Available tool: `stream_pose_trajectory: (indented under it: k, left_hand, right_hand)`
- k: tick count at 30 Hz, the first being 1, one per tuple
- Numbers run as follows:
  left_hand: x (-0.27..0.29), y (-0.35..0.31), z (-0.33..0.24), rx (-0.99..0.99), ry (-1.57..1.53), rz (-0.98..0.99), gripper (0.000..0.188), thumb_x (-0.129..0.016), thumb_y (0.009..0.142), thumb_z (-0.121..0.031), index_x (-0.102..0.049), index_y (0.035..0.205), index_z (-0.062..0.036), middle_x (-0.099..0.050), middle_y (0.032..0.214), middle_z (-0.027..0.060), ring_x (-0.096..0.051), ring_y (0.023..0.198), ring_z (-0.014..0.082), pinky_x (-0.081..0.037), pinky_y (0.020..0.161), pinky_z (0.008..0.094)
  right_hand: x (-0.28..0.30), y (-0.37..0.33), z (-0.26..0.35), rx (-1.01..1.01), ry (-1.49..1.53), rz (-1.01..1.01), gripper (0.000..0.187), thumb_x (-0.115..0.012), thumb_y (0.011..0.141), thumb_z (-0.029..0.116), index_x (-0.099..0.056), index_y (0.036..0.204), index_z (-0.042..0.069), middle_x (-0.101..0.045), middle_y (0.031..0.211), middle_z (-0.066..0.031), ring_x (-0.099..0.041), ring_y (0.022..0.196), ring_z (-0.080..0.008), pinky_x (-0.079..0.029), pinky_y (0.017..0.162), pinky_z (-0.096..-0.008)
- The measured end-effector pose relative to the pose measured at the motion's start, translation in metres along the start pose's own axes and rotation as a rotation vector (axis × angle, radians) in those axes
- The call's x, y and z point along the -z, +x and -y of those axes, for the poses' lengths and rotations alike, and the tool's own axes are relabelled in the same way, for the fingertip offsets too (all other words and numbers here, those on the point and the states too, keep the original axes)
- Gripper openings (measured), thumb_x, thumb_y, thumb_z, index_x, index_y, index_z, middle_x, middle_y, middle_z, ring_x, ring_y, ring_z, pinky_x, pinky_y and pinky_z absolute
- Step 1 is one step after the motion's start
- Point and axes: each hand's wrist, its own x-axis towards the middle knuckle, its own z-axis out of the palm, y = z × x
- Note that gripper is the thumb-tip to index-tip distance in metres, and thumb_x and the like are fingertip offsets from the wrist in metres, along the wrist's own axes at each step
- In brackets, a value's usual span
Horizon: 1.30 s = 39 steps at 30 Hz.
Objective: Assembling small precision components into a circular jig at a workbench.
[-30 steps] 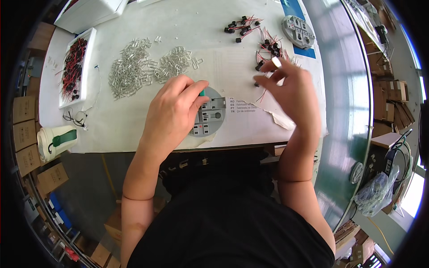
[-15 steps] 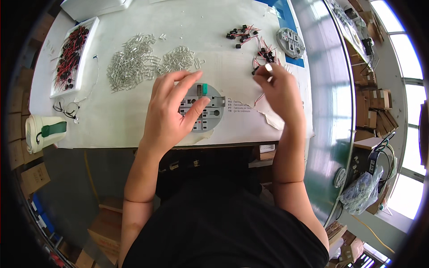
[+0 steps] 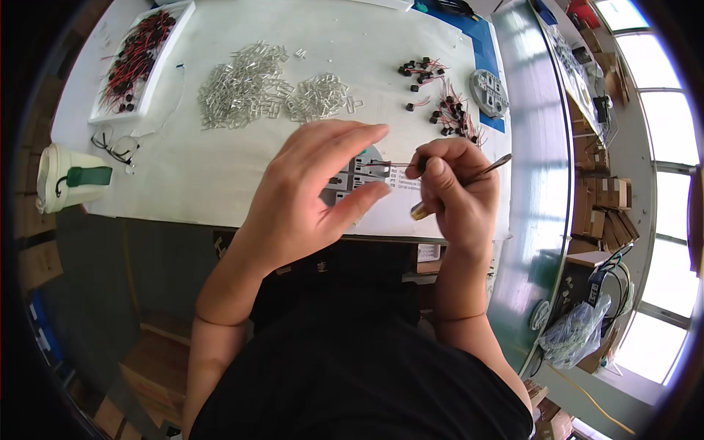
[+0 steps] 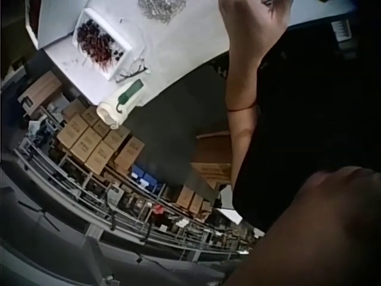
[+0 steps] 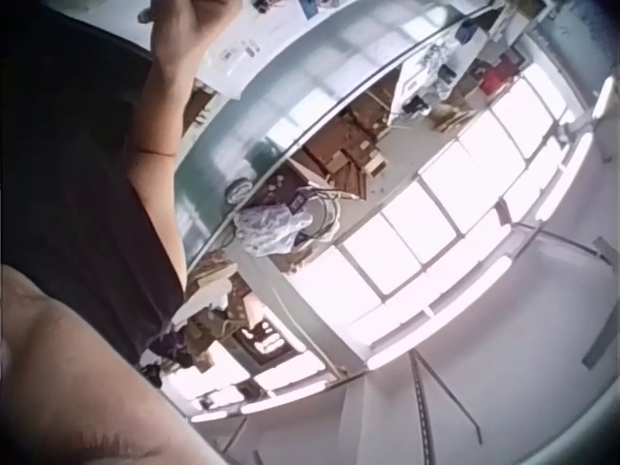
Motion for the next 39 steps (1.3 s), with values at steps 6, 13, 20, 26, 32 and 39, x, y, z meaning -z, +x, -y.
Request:
stream_pose_trajectory:
  k: [6, 13, 20, 26, 32, 39]
  left_hand:
    - [0.001, -0.004, -0.009, 0.258, -0.296, 0.076, 0.028, -0.083, 0.094, -0.008, -0.077, 0.119, 0.001, -0.077, 0.094, 0.0093, -0.072, 0.083, 0.0168, -0.058, 0.079, 0.0294]
    - [0.001, -0.013, -0.006, 0.475, -0.523, 0.095, 0.01, -0.076, 0.099, -0.004, -0.076, 0.103, 0.0042, -0.074, 0.089, 0.0031, -0.065, 0.081, 0.0064, -0.053, 0.074, 0.0237]
    - [-0.007, -0.016, 0.006, 0.475, -0.611, 0.107, 0.017, -0.076, 0.099, -0.01, -0.074, 0.092, 0.0047, -0.071, 0.079, 0.0018, -0.065, 0.074, 0.0033, -0.051, 0.063, 0.0225]
    - [-0.001, -0.021, 0.012, 0.553, -0.502, 0.126, 0.012, -0.077, 0.095, -0.008, -0.074, 0.089, 0.002, -0.069, 0.073, 0.0022, -0.062, 0.068, 0.0078, -0.05, 0.064, 0.0267]
    - [-0.008, -0.026, 0.023, 0.22, 0.191, 0.165, 0.01, -0.082, 0.082, -0.006, -0.074, 0.086, -0.0027, -0.066, 0.093, 0.0067, -0.061, 0.096, 0.0256, -0.052, 0.082, 0.0378]
    - [-0.02, -0.031, 0.024, 0.231, 0.262, 0.157, 0.014, -0.084, 0.08, -0.01, -0.074, 0.089, -0.0061, -0.061, 0.114, 0.0096, -0.055, 0.115, 0.0326, -0.049, 0.097, 0.0433]
  right_hand:
    - [-0.017, -0.006, -0.015, -0.043, 0.265, 0.076, 0.021, -0.078, 0.101, 0.009, -0.072, 0.117, -0.004, -0.078, 0.093, -0.0086, -0.059, 0.066, -0.0034, -0.046, 0.055, -0.0181]
    - [-0.024, -0.014, -0.02, 0.124, -0.095, 0.089, 0.026, -0.081, 0.095, -0.001, -0.074, 0.12, -0.001, -0.076, 0.099, -0.0036, -0.063, 0.079, -0.0046, -0.048, 0.065, -0.019]
    - [-0.015, -0.013, -0.033, 0.214, -0.197, 0.151, 0.022, -0.081, 0.092, -0.003, -0.075, 0.113, -0.002, -0.073, 0.102, -0.0052, -0.064, 0.081, -0.0065, -0.05, 0.064, -0.0211]
    - [0.004, -0.013, -0.029, 0.165, -0.498, 0.09, 0.024, -0.081, 0.087, -0.004, -0.077, 0.11, 0.003, -0.075, 0.103, -0.004, -0.068, 0.081, -0.0137, -0.053, 0.066, -0.0311]
    - [-0.01, -0.011, -0.026, 0.295, -0.939, 0.147, 0.017, -0.077, 0.088, 0.001, -0.076, 0.105, 0.004, -0.071, 0.103, -0.007, -0.07, 0.083, -0.0263, -0.055, 0.064, -0.0392]
    - [-0.026, -0.013, -0.015, 0.257, -1.319, 0.136, 0.022, -0.075, 0.082, -0.003, -0.077, 0.101, 0.009, -0.069, 0.096, -0.0055, -0.071, 0.083, -0.0312, -0.057, 0.07, -0.0416]
